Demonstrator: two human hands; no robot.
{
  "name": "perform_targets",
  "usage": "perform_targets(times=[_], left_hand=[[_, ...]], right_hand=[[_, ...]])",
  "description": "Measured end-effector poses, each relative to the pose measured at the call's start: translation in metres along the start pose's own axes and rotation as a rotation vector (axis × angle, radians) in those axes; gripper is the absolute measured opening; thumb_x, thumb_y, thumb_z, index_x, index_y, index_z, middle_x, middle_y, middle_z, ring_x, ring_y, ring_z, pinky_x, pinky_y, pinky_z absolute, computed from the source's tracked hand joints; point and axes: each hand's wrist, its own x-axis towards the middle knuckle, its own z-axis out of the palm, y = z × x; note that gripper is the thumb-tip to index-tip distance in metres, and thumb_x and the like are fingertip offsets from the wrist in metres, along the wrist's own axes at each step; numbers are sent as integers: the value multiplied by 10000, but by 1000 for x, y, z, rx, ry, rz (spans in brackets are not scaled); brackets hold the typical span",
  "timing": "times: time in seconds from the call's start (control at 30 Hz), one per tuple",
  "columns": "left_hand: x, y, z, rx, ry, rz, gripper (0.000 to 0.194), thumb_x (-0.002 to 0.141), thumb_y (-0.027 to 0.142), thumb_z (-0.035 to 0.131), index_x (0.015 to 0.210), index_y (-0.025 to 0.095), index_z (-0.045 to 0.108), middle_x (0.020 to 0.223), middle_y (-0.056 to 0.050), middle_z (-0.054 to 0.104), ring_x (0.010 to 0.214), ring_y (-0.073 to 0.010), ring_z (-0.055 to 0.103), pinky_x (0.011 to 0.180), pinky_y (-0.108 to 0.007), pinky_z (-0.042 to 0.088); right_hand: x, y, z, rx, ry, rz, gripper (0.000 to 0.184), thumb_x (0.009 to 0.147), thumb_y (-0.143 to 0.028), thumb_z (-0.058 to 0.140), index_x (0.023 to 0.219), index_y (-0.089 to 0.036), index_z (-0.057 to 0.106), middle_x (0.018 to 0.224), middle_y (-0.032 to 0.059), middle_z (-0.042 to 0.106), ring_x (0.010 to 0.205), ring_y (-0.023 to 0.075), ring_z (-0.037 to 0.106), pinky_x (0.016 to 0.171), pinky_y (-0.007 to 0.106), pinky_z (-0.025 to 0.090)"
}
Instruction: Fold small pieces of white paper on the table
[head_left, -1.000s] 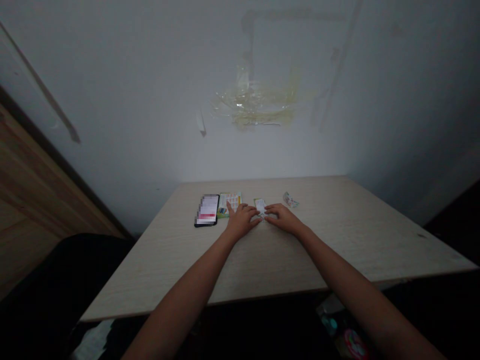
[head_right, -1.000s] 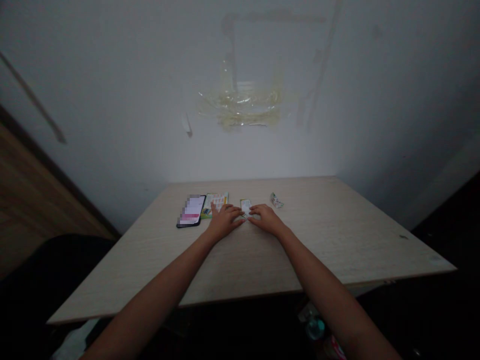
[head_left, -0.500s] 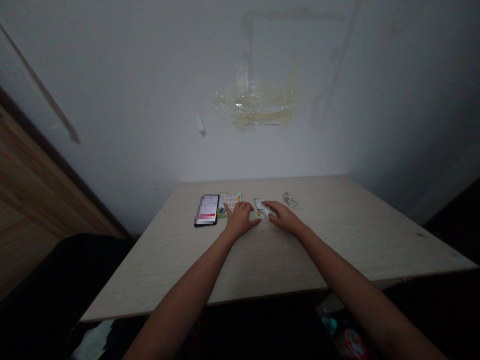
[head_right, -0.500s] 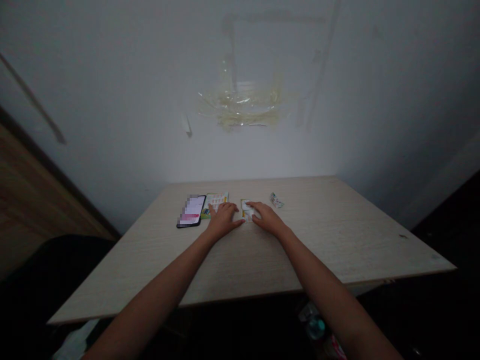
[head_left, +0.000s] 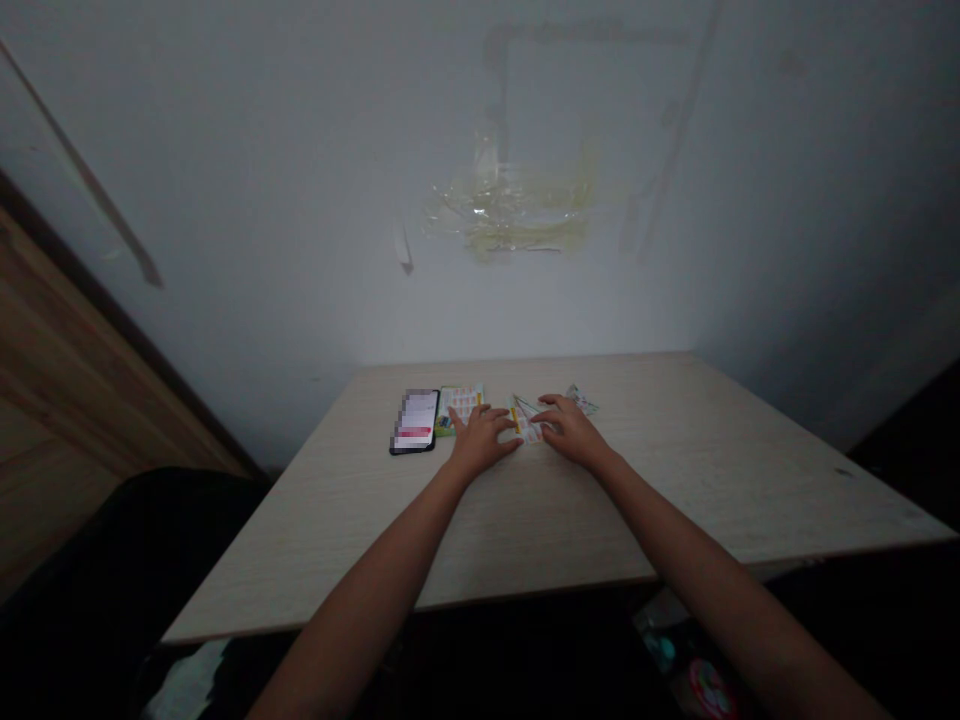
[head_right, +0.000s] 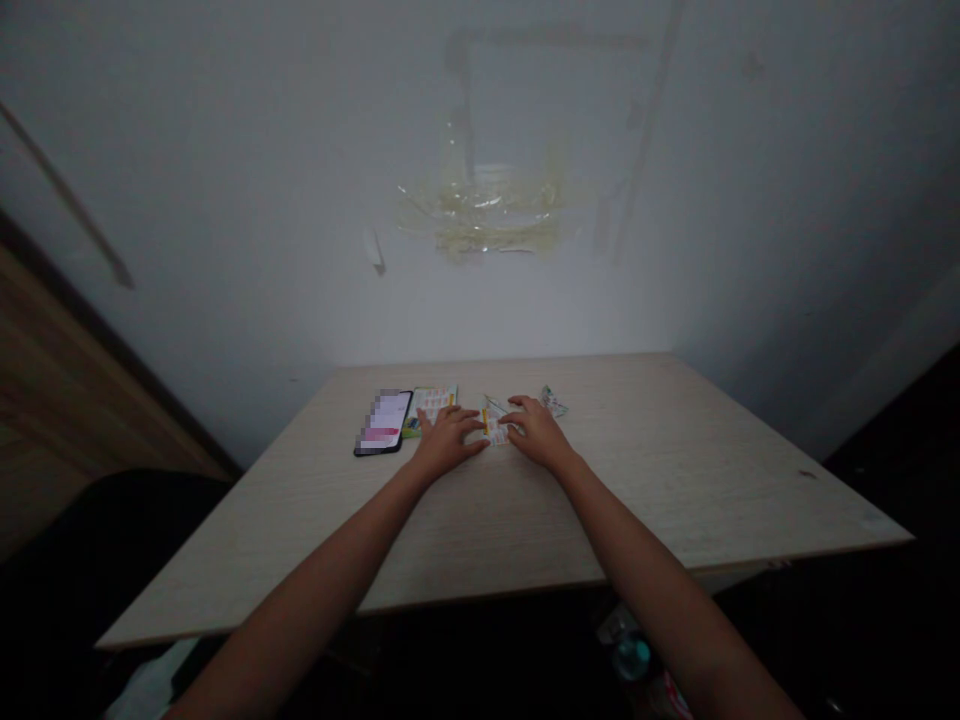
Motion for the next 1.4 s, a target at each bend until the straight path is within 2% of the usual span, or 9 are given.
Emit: perform_targets(times=[0.13, 0.23, 0.37, 0.6, 0.8, 1.0, 1.4], left_hand=[[0, -2, 1, 1, -4, 15, 333, 874, 558, 583, 1151, 395, 672, 1397, 19, 598, 1386, -364, 366, 1040, -823, -96], [0, -3, 0, 3, -30, 28, 331, 893, 549, 553, 1160, 384, 657, 1372, 21, 617, 1394, -355, 367, 1028, -823, -124], [-1, -2, -2, 0, -41, 41, 356, 901, 562, 531, 1159, 348, 651, 1355, -2, 629, 1399, -353, 365, 1038, -797, -159], [-3, -5, -10, 23, -15, 67, 381, 891, 597, 533, 1107, 310, 660, 1265, -31, 672, 1373, -353, 389, 1034, -804, -153], [-4, -11, -16, 27, -43, 127, 472, 864, 652, 535, 1227, 366, 635, 1320, -24, 628, 1321, -341, 432, 1030, -822, -116], [-4, -13, -17, 27, -84, 137, 580, 798, 716, 570, 1257, 365, 627, 1361, -30, 604, 1337, -354, 410, 1041, -817, -111], [-3, -16, -13, 27, -103, 128, 596, 810, 710, 552, 1297, 368, 599, 1390, -30, 592, 1363, -360, 386, 1054, -800, -128]], right_hand=[[1, 8, 2, -43, 56, 18, 199, 795, -141, 619, 947, -190, 739, 1332, 123, 555, 1265, 278, 497, 1084, 506, 400], [1, 14, 4, -75, 4, 16, 151, 795, -141, 619, 894, -162, 731, 1263, 138, 620, 1217, 272, 536, 1072, 481, 408], [0, 17, 4, -64, -80, 54, 204, 834, -177, 595, 994, -158, 720, 1099, 117, 703, 1076, 246, 614, 1008, 447, 457], [-2, 12, 1, -21, -126, 36, 317, 851, -212, 603, 1144, -140, 701, 1178, 133, 689, 1133, 258, 603, 1041, 427, 446], [-1, 10, 4, 10, -162, -39, 313, 838, -194, 612, 1128, -161, 724, 1178, 123, 680, 1130, 249, 598, 1052, 426, 447], [-3, 14, 6, 64, -160, -1, 380, 808, -201, 649, 1183, -172, 698, 1283, 140, 629, 1220, 265, 557, 1095, 462, 416], [-5, 24, 2, 134, -258, 24, 613, 738, -407, 789, 1297, -209, 632, 1380, 147, 561, 1301, 296, 495, 1131, 503, 360]])
